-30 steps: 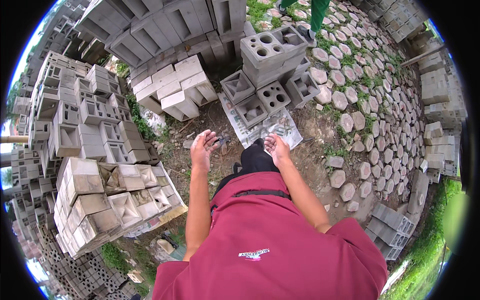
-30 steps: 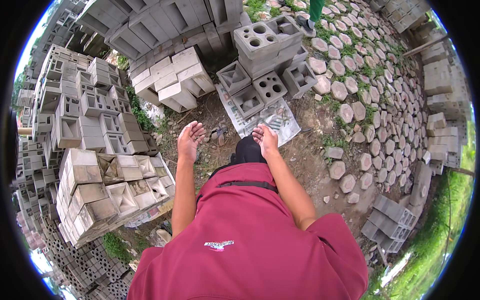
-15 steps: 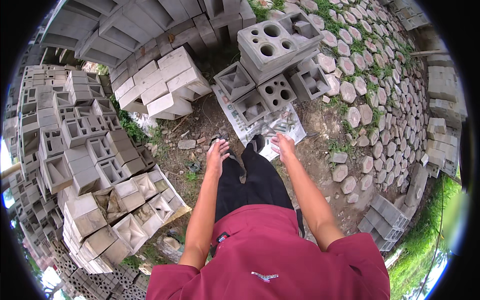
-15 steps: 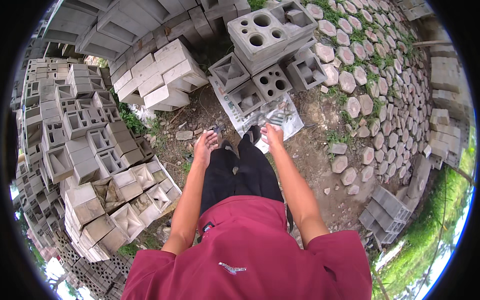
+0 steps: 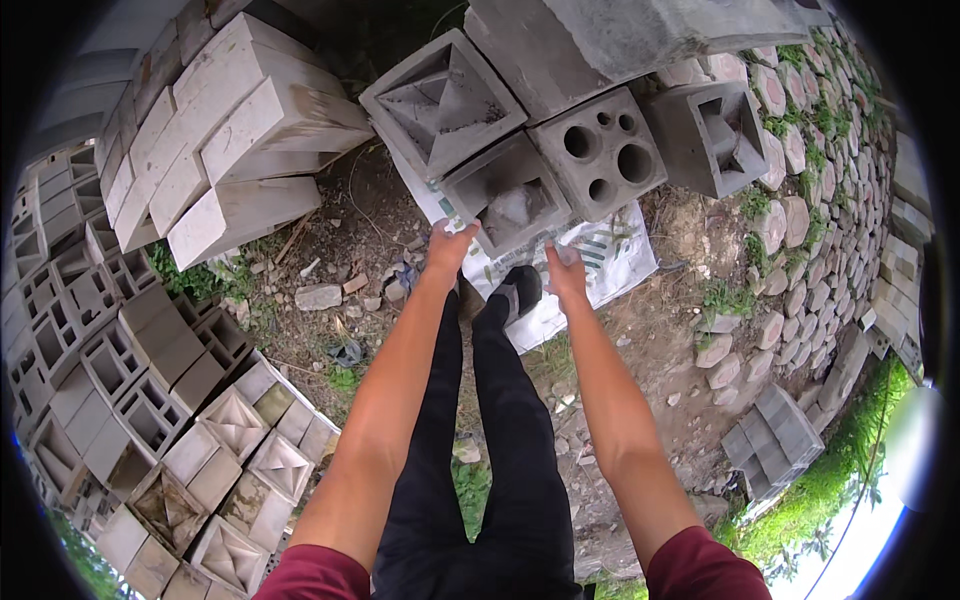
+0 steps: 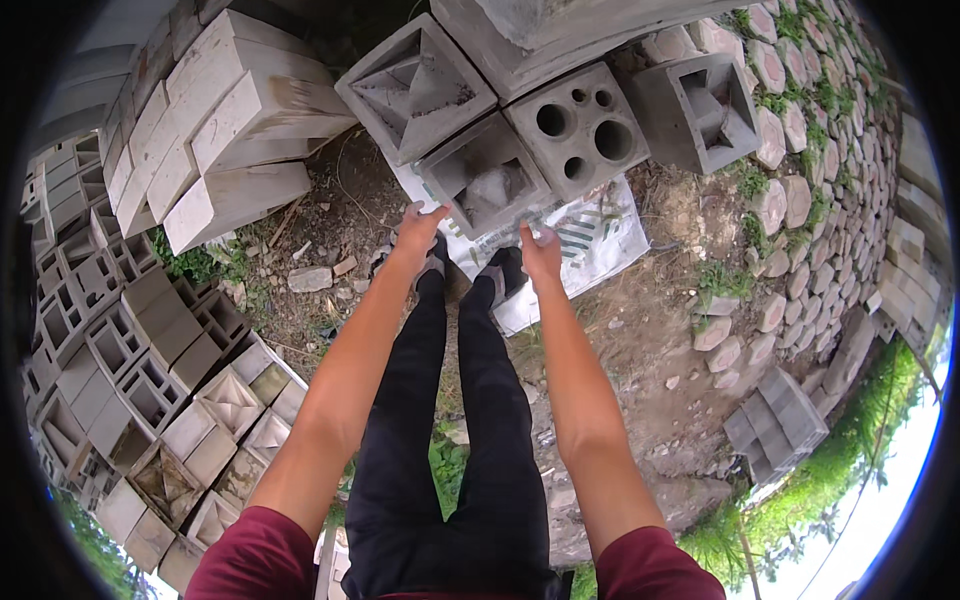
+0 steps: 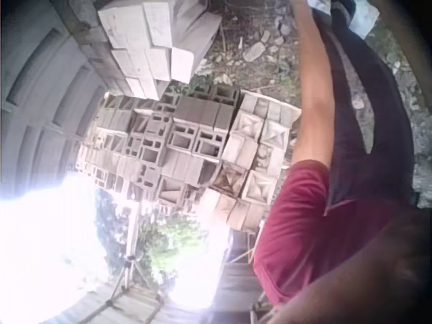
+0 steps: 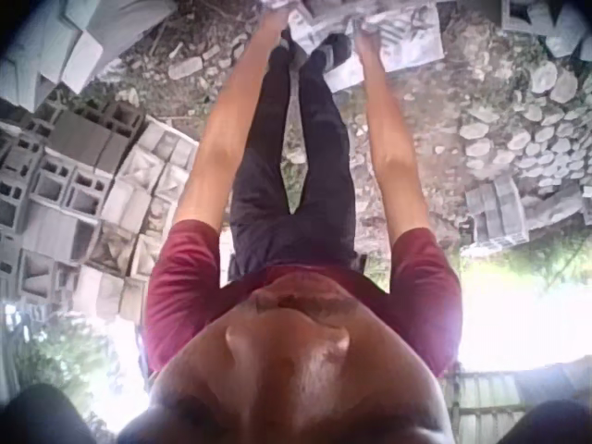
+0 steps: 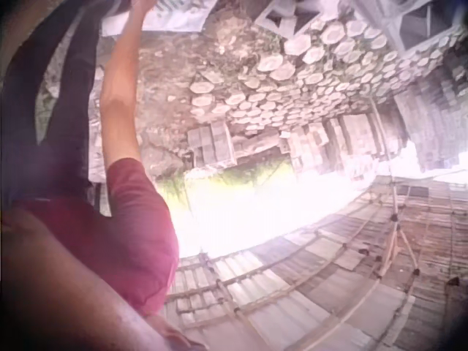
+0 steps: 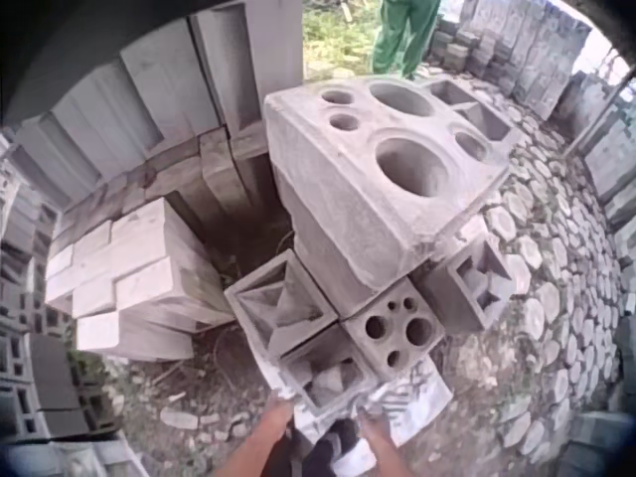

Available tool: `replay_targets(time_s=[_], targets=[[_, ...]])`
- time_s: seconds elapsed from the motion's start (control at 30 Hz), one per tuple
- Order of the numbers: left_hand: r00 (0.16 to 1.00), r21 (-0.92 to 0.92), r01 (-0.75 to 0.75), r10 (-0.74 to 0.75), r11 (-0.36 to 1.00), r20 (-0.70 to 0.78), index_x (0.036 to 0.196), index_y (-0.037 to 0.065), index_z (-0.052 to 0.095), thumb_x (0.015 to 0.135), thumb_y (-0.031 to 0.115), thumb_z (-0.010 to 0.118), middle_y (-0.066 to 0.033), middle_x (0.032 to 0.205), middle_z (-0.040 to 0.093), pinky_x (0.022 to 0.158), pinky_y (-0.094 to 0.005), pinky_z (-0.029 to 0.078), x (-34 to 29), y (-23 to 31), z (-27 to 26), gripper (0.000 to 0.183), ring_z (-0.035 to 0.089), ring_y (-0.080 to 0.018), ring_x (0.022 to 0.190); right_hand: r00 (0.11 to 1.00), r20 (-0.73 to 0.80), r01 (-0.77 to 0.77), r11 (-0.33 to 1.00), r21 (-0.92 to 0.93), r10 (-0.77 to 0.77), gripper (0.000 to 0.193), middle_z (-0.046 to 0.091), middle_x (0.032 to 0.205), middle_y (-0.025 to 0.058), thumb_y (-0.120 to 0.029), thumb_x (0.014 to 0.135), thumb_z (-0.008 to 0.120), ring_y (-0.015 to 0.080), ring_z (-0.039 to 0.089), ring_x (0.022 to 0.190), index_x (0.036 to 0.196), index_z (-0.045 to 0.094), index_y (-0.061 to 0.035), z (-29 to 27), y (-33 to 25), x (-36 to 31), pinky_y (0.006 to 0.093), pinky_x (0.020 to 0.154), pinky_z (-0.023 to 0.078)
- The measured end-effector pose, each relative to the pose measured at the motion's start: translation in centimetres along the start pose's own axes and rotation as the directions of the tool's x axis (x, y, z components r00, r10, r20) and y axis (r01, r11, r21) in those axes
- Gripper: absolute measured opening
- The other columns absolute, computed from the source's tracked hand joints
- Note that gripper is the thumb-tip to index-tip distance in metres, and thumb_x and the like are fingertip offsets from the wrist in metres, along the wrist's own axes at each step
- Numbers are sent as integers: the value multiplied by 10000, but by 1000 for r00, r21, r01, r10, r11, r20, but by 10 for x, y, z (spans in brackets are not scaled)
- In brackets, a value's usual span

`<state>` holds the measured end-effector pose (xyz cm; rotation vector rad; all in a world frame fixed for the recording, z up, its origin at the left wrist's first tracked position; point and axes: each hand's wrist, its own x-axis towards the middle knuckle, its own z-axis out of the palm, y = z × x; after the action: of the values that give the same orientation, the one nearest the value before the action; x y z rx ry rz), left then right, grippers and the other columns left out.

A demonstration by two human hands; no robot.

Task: The person stacks concrete blocks by picking them up from one pile and placing them into a new organized arrangement on the ground.

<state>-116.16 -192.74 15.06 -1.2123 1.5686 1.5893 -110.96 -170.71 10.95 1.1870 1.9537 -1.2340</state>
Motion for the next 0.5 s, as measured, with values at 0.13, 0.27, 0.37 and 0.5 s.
replay_targets(time_s=[0.13, 0.27, 0.37, 0.5], targets=[[991, -232, 110, -123, 966, -43, 1362, 32, 241, 733, 262, 726, -170, 1376, 364, 1030, -593, 216, 54, 1, -13, 827, 241, -307, 1343, 976, 185, -173, 929, 327, 116, 878, 357, 1358, 220, -431, 798, 671, 391, 472, 1135, 1419, 184, -47, 57, -42, 35, 552, 732, 540], [987, -214, 57, -23, 975, 160, 1395, 118, 177, 711, 137, 729, -147, 1361, 389, 969, -638, 261, 80, -19, -3, 879, 333, -346, 1278, 975, 135, -221, 871, 440, 179, 833, 385, 1337, 200, -368, 824, 656, 394, 460, 1154, 1428, 153, -93, 61, -28, 74, 556, 711, 550], [990, -164, 46, -23, 985, 142, 1410, 225, 141, 693, 13, 708, -134, 1322, 433, 901, -660, 345, 88, -34, -7, 939, 426, -382, 1199, 984, 64, -179, 887, 425, 167, 699, 396, 1323, 196, -303, 858, 610, 391, 472, 1146, 1392, 218, -79, 74, -43, 56, 557, 717, 556], [994, -126, 29, -15, 992, 109, 1388, 271, 170, 653, -59, 650, -116, 1275, 460, 801, -639, 437, 87, -42, 7, 938, 472, -370, 1142, 996, 71, -78, 914, 398, 54, 586, 457, 1249, 190, -177, 848, 602, 372, 549, 1035, 1327, 288, -59, 64, -41, 58, 516, 683, 576]])
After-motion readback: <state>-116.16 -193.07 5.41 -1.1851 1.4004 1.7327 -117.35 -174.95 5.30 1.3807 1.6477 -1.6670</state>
